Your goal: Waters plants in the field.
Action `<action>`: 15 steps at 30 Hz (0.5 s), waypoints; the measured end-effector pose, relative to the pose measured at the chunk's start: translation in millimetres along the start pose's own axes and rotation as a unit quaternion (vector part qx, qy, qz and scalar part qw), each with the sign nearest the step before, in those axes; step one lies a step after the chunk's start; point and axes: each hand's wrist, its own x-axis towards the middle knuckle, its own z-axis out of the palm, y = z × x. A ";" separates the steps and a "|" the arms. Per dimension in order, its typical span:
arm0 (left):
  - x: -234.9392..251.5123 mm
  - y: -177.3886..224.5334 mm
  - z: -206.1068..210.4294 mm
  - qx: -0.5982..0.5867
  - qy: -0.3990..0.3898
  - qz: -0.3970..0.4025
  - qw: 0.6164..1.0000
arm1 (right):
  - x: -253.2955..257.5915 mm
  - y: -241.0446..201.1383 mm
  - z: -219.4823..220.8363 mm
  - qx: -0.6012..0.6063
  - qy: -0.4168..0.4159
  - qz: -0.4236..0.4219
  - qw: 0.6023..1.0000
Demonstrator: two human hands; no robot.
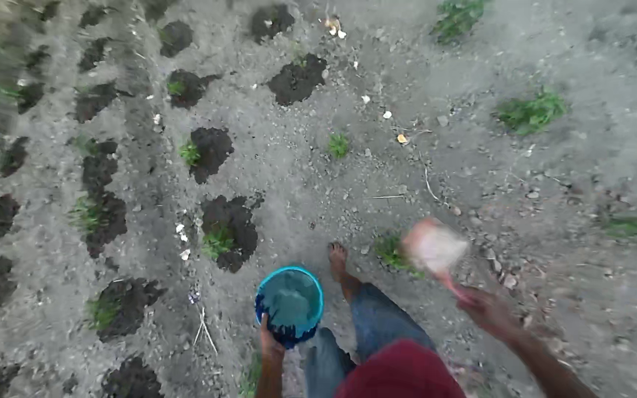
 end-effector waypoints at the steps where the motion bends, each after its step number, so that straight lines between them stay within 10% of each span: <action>1: 12.2 17.8 23.1 -0.008 -0.015 -0.002 1.000 | 30.0 -25.1 11.7 -0.029 -0.024 -0.003 0.999; 9: 94.2 143.2 190.5 0.041 -0.066 -0.008 0.997 | 217.6 -214.7 119.3 -0.192 -0.169 -0.070 0.964; 15: 158.6 182.4 258.0 0.128 -0.072 -0.021 0.989 | 312.4 -276.0 187.3 -0.224 -0.192 -0.006 0.955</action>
